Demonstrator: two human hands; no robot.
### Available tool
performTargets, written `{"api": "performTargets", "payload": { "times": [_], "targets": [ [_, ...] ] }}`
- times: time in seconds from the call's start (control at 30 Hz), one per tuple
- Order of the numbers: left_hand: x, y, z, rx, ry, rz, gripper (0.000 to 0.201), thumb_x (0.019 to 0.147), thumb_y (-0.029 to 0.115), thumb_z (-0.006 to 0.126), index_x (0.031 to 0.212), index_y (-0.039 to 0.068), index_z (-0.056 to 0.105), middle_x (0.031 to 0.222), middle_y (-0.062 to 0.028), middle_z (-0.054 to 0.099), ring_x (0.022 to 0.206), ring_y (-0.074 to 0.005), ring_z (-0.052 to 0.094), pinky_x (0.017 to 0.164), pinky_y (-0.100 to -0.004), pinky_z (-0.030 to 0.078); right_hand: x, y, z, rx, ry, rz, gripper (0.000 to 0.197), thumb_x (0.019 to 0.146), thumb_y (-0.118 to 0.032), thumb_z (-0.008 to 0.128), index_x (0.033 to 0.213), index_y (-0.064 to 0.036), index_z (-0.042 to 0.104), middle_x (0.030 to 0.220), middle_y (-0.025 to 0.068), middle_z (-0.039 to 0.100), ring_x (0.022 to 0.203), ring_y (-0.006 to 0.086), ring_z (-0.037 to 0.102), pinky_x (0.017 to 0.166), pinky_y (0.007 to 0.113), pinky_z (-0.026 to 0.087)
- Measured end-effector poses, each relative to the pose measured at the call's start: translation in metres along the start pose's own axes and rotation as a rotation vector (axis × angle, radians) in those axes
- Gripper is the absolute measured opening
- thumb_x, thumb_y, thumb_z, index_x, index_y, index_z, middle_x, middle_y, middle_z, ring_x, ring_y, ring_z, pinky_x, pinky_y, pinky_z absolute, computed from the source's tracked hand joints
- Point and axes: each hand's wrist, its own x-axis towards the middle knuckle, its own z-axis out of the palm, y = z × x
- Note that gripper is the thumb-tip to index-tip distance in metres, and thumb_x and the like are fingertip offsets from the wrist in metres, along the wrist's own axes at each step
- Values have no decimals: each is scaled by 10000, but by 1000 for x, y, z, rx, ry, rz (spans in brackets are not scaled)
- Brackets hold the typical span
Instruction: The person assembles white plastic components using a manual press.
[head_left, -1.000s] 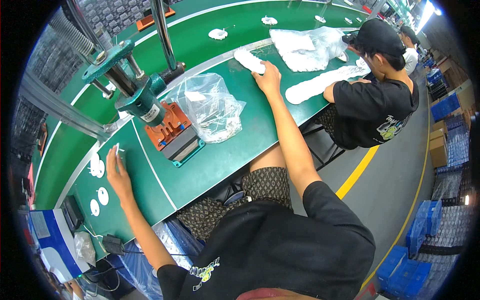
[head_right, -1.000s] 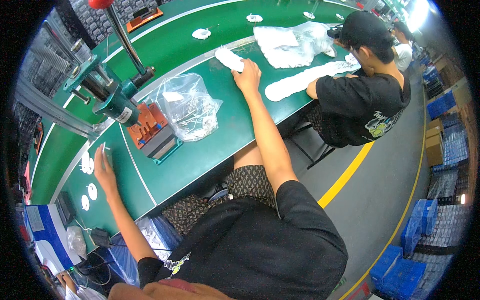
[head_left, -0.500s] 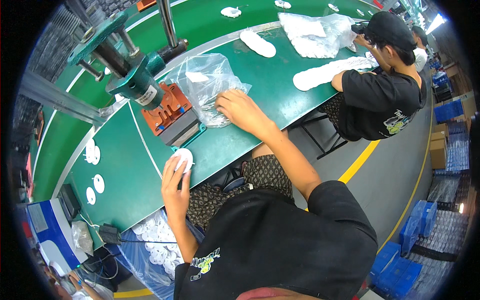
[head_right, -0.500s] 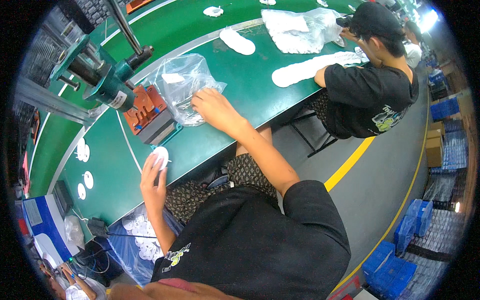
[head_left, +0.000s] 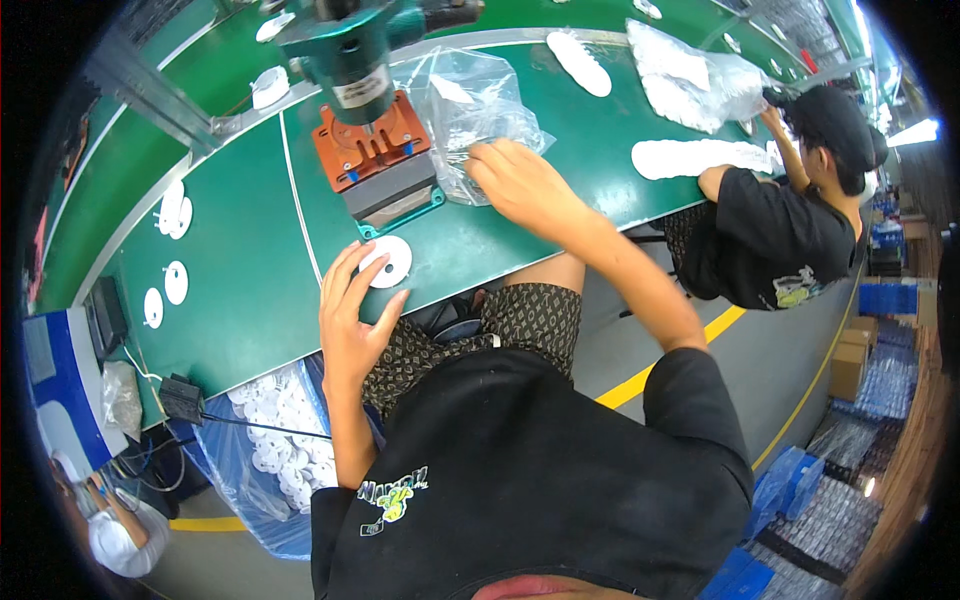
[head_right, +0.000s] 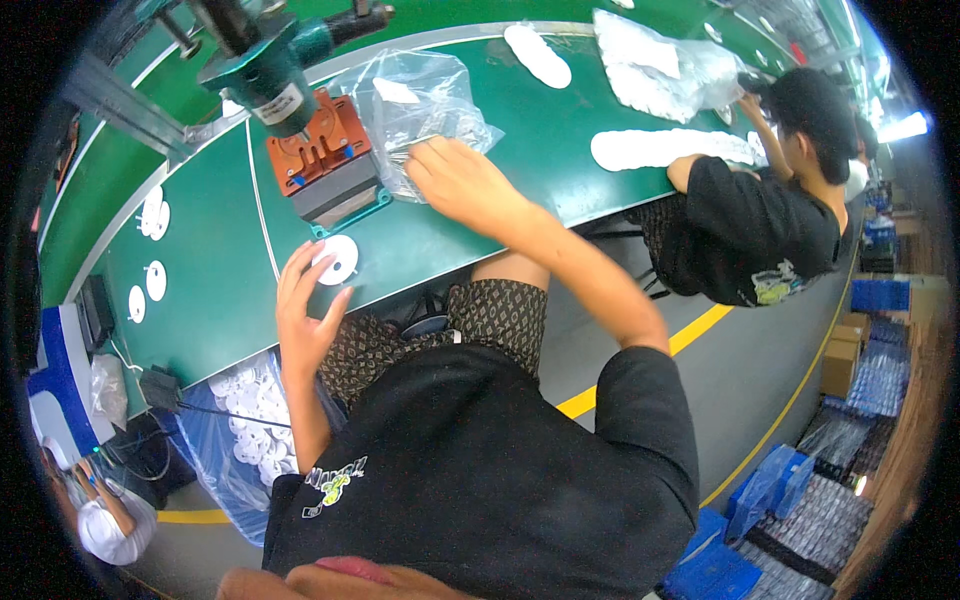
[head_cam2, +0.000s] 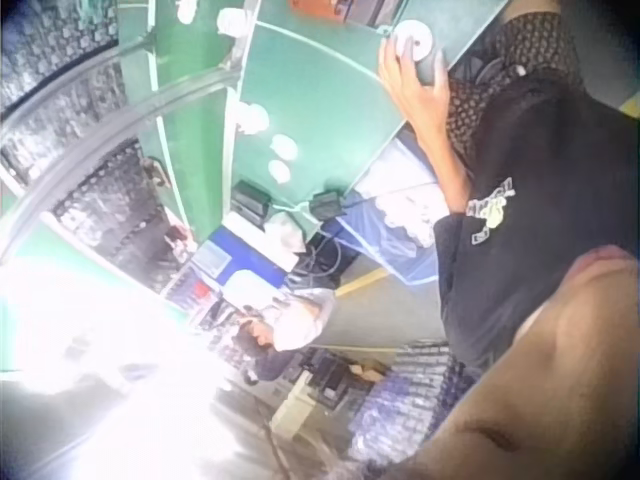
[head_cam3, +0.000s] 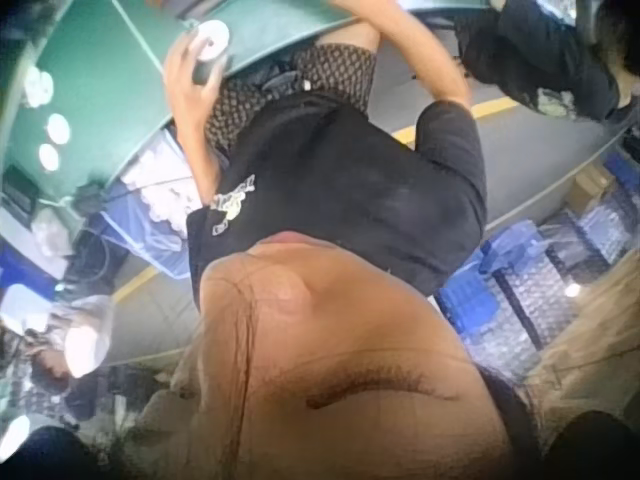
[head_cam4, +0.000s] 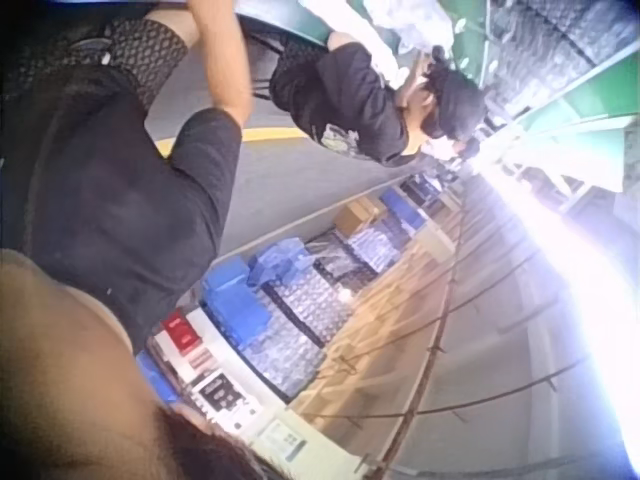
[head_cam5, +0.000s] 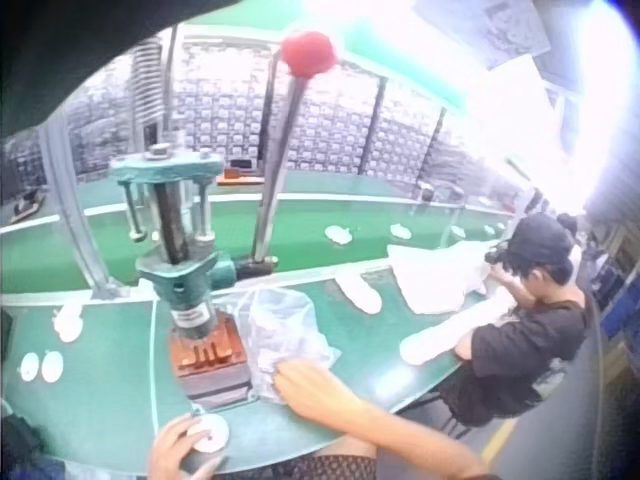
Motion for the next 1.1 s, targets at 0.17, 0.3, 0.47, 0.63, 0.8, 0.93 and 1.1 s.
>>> {"api": "performTargets", "payload": {
  "times": [0.17,0.3,0.47,0.63,0.8,0.93,1.1],
  "targets": [
    [7,3,4,50,27,33,401,749,145,816,1127,78,702,1249,-92,655,1225,-319,575,1058,-452,413,-9,-79,-20,1373,354,725,192,933,1,621,1122,30,645,1029,98,696,832,159,661,728,294,547],
    [5,-6,9,107,41,74,339,747,146,819,1066,87,717,1212,-70,673,1194,-292,599,1041,-450,426,4,-119,17,1582,406,667,162,935,-32,668,1084,31,664,985,113,741,912,143,701,801,281,552],
    [5,-4,9,95,43,49,327,740,137,819,1042,62,720,1179,-91,689,1179,-306,610,1039,-448,432,7,-121,23,1398,399,609,151,917,-26,689,1036,52,641,972,121,746,948,152,716,833,278,549],
    [6,-2,10,55,84,-21,353,743,158,824,1059,52,711,1147,-94,698,1158,-304,620,1033,-450,438,6,-120,28,1490,384,597,152,916,-30,691,1033,49,636,976,109,744,942,144,714,826,280,553],
    [6,-5,9,70,47,9,413,740,155,829,1118,55,694,1153,-110,699,1162,-316,615,1041,-446,434,13,-117,24,981,436,357,160,900,-32,700,1036,32,649,959,117,727,900,181,710,811,307,558],
    [3,-2,10,73,60,-72,491,741,158,830,1191,56,664,1149,-114,701,1166,-329,604,1039,-441,435,17,-120,21,955,428,347,179,872,-32,721,1035,18,668,954,110,722,886,204,699,796,333,553],
    [5,4,11,27,66,-123,587,751,142,818,1290,52,603,1173,-119,694,1167,-340,595,1030,-439,443,16,-123,20,1242,416,514,202,854,-46,730,1039,13,672,997,120,720,873,267,690,799,358,536]
  ]
}}
